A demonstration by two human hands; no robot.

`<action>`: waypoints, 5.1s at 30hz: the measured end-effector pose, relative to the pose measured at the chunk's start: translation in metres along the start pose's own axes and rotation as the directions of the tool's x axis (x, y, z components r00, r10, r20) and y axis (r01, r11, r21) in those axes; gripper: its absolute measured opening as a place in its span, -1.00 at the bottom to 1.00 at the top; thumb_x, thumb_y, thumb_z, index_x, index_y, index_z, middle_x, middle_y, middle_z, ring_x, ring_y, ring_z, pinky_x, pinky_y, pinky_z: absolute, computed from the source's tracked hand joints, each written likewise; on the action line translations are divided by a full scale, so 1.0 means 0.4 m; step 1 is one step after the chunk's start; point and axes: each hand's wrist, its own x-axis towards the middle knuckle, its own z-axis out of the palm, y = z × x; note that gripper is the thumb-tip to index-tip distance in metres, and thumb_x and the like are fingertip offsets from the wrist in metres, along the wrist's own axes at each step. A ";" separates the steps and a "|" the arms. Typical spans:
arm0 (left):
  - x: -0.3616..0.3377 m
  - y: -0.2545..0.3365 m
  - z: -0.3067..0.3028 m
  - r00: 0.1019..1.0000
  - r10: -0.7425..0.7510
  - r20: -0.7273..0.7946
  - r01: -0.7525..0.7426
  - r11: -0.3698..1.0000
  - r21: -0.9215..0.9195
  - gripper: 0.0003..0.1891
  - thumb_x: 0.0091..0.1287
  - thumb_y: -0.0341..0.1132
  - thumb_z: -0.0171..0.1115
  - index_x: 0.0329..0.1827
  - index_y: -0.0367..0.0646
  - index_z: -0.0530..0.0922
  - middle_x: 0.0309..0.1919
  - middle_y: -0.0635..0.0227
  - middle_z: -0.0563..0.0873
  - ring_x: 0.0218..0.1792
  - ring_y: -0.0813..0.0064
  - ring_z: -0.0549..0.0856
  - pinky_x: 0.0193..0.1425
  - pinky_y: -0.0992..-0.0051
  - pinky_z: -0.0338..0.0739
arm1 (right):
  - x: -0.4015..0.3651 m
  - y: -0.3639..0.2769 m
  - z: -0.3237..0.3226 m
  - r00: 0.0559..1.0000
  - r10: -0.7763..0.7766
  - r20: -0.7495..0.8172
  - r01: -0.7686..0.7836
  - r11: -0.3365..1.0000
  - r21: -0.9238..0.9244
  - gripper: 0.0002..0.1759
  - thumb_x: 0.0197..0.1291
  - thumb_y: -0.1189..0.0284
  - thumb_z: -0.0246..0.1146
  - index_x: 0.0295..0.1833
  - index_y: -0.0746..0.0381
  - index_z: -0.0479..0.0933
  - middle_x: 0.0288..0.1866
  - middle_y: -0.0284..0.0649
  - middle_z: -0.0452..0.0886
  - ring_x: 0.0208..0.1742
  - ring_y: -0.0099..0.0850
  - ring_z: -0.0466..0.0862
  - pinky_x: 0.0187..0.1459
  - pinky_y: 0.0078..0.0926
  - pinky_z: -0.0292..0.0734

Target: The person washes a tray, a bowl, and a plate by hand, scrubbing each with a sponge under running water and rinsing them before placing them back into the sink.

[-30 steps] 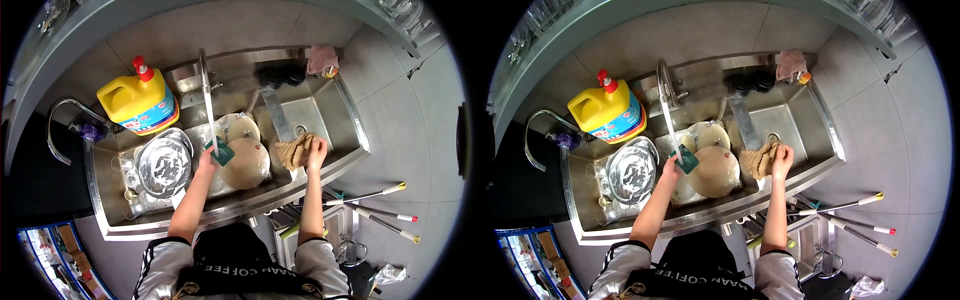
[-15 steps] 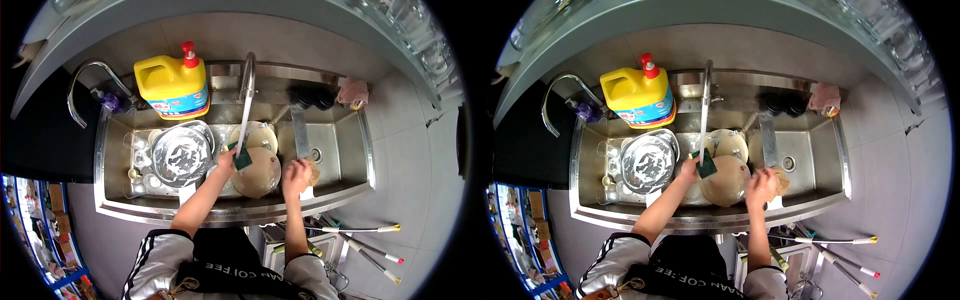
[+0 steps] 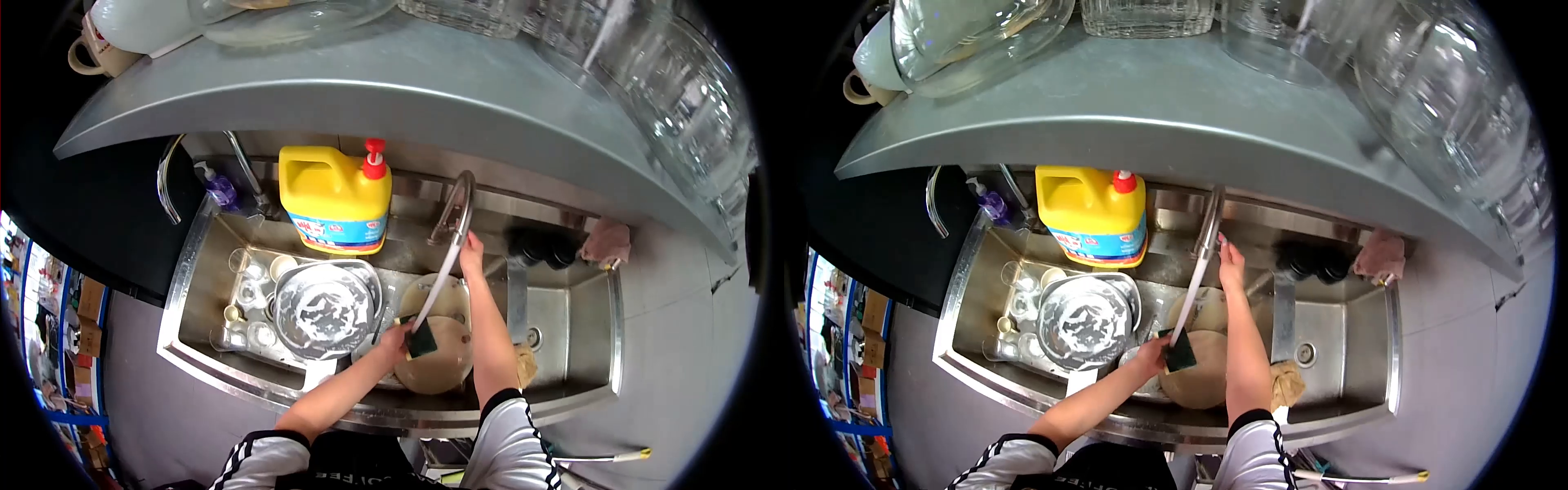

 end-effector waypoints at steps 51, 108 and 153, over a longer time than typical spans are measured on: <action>0.070 0.118 0.232 0.726 0.685 0.061 -0.561 0.538 0.629 -0.58 0.22 -0.04 -0.01 -0.25 -0.33 0.43 -0.42 0.09 0.59 -0.36 0.24 0.58 -0.28 0.39 0.42 | -0.296 -0.094 0.119 0.966 0.238 -0.103 -0.260 0.888 -0.380 -0.57 0.13 0.12 -0.04 -0.18 0.31 0.37 -0.26 0.07 0.53 -0.21 0.07 0.50 -0.19 -0.10 0.35; -0.248 0.089 -0.015 0.721 0.575 0.387 -0.666 0.420 0.616 -0.84 0.12 -0.63 -0.05 -0.28 -0.29 0.46 -0.40 0.30 0.61 -0.32 0.57 0.60 -0.22 0.63 0.44 | -0.317 -0.071 0.177 0.913 0.375 0.160 -0.391 0.694 0.605 -0.67 0.16 0.31 0.06 0.03 0.12 0.27 -0.27 -0.25 0.53 -0.41 -0.35 0.56 -0.64 -0.58 0.33; -0.001 0.114 0.232 0.693 0.679 0.242 -0.706 0.571 0.419 -0.71 0.25 -0.32 -0.06 -0.01 -0.23 0.44 -0.18 0.34 0.56 -0.20 0.56 0.51 -0.11 0.58 0.39 | -0.179 -0.026 0.139 0.968 0.245 -0.058 -0.252 0.945 -0.210 -0.61 0.16 0.18 -0.07 -0.43 0.28 0.47 -0.53 -0.13 0.52 -0.43 -0.28 0.56 -0.35 -0.39 0.46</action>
